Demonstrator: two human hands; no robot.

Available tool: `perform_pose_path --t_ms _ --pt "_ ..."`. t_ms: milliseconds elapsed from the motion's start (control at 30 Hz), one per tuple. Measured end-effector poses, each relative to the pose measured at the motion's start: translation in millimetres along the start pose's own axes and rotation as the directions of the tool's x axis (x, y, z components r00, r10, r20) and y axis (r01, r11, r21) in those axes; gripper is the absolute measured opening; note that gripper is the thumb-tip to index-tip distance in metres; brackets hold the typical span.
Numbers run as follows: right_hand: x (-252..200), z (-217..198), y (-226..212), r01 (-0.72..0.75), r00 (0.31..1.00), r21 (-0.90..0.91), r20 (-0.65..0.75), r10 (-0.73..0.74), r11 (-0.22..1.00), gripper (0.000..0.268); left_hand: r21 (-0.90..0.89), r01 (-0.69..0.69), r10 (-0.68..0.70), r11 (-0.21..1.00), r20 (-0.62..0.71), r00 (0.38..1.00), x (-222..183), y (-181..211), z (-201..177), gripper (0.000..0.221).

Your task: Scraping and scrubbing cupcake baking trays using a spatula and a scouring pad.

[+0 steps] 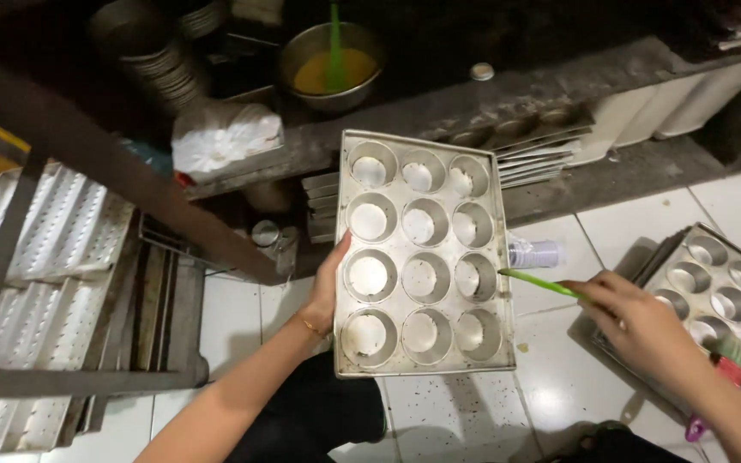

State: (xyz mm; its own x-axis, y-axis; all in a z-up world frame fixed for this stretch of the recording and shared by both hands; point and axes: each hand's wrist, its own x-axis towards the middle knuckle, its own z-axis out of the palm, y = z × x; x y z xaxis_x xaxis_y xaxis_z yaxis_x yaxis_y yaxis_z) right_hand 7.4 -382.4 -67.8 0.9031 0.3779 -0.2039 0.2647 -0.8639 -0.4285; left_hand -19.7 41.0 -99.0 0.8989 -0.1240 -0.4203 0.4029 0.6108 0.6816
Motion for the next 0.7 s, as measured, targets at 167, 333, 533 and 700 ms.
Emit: perform_pose_path --t_ms 167,333,533,700 --pt "-8 22 -55 0.265 0.905 -0.152 -0.303 -0.3 0.952 0.048 -0.042 -0.055 0.057 0.998 0.055 0.997 -13 4 -12 0.066" --pt "-13 28 -81 0.466 0.707 -0.466 -0.315 -0.633 0.752 0.075 -0.073 -0.07 0.076 0.995 0.081 0.994 -19 11 -2 0.066" --pt "-19 -16 -83 0.381 0.833 -0.641 -0.076 -0.549 0.666 0.08 -0.06 -0.149 0.153 0.987 0.076 0.985 -16 22 -14 0.065" --pt "-9 22 -65 0.035 0.986 -0.423 -0.132 -0.1 0.905 0.041 0.113 -0.114 0.102 0.987 0.101 0.99 -21 11 9 0.071"
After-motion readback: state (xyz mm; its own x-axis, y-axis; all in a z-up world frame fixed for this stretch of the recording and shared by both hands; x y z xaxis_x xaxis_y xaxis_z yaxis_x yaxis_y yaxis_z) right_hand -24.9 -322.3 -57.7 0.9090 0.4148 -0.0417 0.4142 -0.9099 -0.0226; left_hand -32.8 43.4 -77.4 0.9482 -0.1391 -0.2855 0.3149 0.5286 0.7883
